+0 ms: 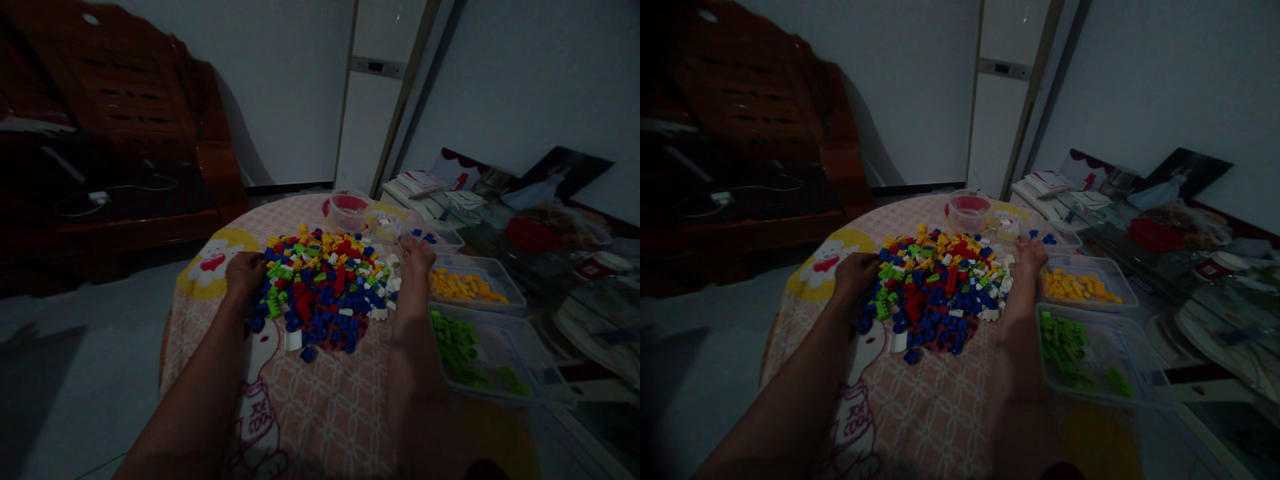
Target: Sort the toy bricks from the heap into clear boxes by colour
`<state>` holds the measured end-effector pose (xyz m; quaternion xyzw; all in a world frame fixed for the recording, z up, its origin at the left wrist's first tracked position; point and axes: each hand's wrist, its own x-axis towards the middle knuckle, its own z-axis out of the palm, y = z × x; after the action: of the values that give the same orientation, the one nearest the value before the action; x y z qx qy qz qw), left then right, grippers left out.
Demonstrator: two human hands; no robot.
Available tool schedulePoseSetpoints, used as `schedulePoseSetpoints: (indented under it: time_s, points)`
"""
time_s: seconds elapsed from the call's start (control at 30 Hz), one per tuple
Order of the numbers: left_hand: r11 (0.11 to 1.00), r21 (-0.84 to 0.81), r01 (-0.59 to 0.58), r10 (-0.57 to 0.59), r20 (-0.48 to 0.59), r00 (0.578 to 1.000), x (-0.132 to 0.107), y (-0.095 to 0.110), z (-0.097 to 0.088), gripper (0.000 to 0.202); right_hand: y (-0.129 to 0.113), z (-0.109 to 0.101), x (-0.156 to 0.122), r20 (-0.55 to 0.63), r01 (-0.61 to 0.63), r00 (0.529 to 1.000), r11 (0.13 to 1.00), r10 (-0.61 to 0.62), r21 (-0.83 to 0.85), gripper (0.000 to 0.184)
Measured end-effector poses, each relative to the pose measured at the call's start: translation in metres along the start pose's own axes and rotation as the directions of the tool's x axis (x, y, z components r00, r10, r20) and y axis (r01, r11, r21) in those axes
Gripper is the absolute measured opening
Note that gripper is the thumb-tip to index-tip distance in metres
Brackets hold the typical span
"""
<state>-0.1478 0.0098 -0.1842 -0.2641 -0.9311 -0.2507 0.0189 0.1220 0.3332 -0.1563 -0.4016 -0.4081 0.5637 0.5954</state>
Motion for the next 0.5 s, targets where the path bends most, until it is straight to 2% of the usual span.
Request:
schedulePoseSetpoints:
  time_s: [0.1, 0.17, 0.23, 0.3, 0.4, 0.5]
  points:
    - [1.0, -0.007, -0.003, 0.003, -0.016, 1.0, 0.0, 0.001, 0.001, 0.04, 0.0, -0.001, -0.001, -0.024, -0.011, 1.0, 0.999, 0.012, 0.046, 0.054]
    - [1.0, -0.014, 0.005, -0.005, -0.018, 1.0, 0.0, 0.001, 0.001, 0.04, -0.001, -0.001, -0.007, -0.008, -0.018, 1.0, 0.998, 0.018, 0.056, 0.05]
    - [1.0, -0.013, 0.006, -0.006, -0.01, 1.0, 0.0, 0.001, 0.001, 0.041, -0.005, 0.001, -0.015, 0.064, -0.015, 0.998, 0.999, 0.013, 0.036, 0.037]
    - [1.0, -0.004, -0.001, 0.001, 0.004, 1.0, 0.0, 0.0, 0.001, 0.042, -0.011, 0.005, -0.026, 0.202, -0.028, 0.979, 0.999, 0.031, -0.02, 0.025]
    - [1.0, 0.004, -0.004, 0.004, 0.011, 1.0, 0.001, -0.001, 0.001, 0.043, -0.023, 0.012, -0.045, 0.434, -0.059, 0.89, 0.978, 0.142, -0.199, 0.017]
    - [1.0, 0.009, 0.005, -0.005, 0.022, 1.0, 0.002, -0.003, 0.002, 0.045, -0.033, 0.019, -0.061, 0.625, 0.014, 0.738, 0.921, 0.253, -0.39, 0.015]
